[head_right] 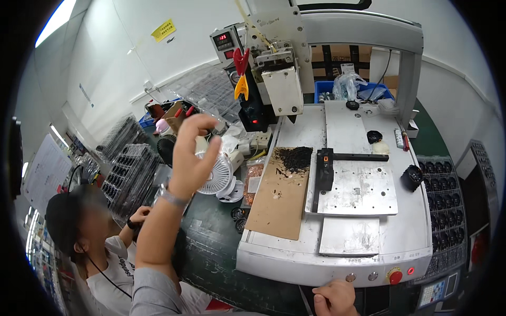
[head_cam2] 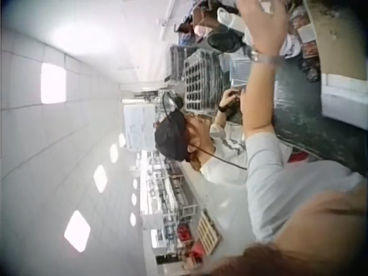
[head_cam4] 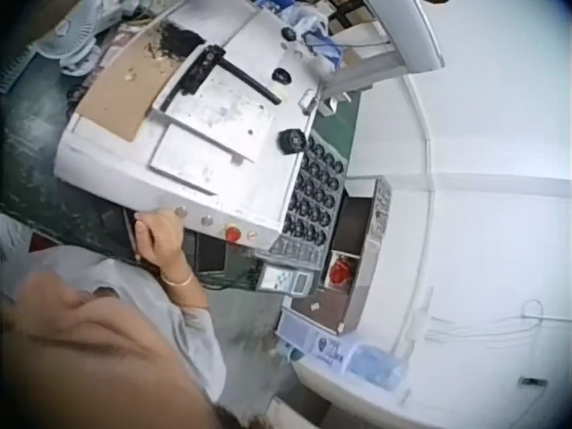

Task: Operating an automated machine to assemble and test electronic components at a workbench.

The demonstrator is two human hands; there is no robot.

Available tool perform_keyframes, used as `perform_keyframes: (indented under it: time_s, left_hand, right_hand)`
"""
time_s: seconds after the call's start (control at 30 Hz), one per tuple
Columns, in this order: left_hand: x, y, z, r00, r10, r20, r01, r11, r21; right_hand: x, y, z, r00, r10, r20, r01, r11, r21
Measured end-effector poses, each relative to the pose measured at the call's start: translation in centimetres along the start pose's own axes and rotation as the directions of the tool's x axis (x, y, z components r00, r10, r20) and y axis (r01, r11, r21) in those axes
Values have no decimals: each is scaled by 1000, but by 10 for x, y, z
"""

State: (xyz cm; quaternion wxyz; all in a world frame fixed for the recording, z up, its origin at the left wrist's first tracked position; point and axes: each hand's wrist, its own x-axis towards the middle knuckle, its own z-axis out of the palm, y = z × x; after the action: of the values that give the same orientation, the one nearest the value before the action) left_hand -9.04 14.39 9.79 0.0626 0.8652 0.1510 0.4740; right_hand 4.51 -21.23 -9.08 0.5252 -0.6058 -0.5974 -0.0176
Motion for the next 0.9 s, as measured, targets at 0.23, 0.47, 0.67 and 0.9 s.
perform_keyframes:
  time_s: [0.23,0.47,0.67,0.9]
  left_hand:
    - [-83,152,111,706,668,235,-549,726,-415]
    - [-54,165,160,819,560,129,-430,746,-509]
    - [-56,94,153,941,74,332,-123,984,129]
    - [-59,100,166,954,68,291,-111,985,133]
  right_hand:
    - [17,-16,-6,983,36,-182,-120,872,-475]
    - [-52,18,-17,983,151,-100,-169,566,-807]
    - [-30,33,14,984,-28,-178,-116,657,-745]
    - [-65,61,25,982,-61,-180,-119,541,-833]
